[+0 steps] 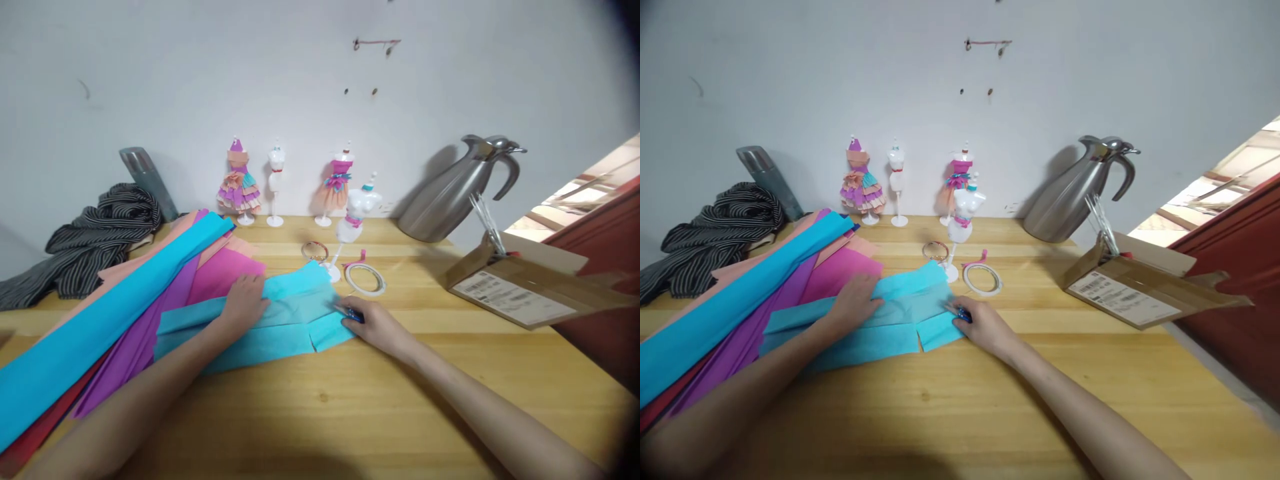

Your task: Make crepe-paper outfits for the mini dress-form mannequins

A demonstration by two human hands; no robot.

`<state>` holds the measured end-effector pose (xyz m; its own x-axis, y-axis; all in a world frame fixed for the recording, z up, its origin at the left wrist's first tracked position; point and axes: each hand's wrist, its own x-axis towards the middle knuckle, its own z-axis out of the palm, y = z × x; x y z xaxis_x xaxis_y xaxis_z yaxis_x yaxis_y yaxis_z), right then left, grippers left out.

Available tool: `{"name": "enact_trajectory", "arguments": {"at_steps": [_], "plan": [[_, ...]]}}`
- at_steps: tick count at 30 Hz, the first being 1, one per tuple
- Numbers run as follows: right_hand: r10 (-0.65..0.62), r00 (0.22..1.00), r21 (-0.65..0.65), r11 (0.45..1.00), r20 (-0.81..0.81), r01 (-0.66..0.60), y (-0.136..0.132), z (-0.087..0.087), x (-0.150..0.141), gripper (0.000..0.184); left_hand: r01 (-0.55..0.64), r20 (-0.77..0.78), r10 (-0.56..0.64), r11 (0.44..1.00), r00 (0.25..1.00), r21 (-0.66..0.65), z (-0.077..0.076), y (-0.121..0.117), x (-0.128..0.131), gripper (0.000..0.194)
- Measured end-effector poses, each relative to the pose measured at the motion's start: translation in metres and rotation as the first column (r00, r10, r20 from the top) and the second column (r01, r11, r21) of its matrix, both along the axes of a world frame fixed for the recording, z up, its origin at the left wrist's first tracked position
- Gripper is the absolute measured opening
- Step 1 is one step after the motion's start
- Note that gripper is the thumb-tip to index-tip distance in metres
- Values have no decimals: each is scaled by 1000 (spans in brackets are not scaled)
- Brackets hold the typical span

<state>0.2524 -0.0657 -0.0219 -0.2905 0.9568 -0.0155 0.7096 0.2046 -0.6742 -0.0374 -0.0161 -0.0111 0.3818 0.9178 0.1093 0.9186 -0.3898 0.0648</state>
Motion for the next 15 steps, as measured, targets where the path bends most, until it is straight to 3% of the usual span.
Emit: {"name": "enact_trajectory", "arguments": {"at_steps": [3,6,11,15], "plan": [[42,997,3,999,65,-42,-1,-1,-3,13,56,54,-52,996,997,-72,3,-1,-3,21],[70,994,36,997,81,-73,-8,3,-11,13,50,56,-45,994,997,-98,18,-3,-6,17],[96,994,45,994,44,-98,-13,4,-24,19,71,-5,-71,997,997,-4,55,0,-12,13],[26,999,49,999,-35,-24,-11,0,-29,39,131,-96,-122,986,988,99,77,12,-17,15]]}}
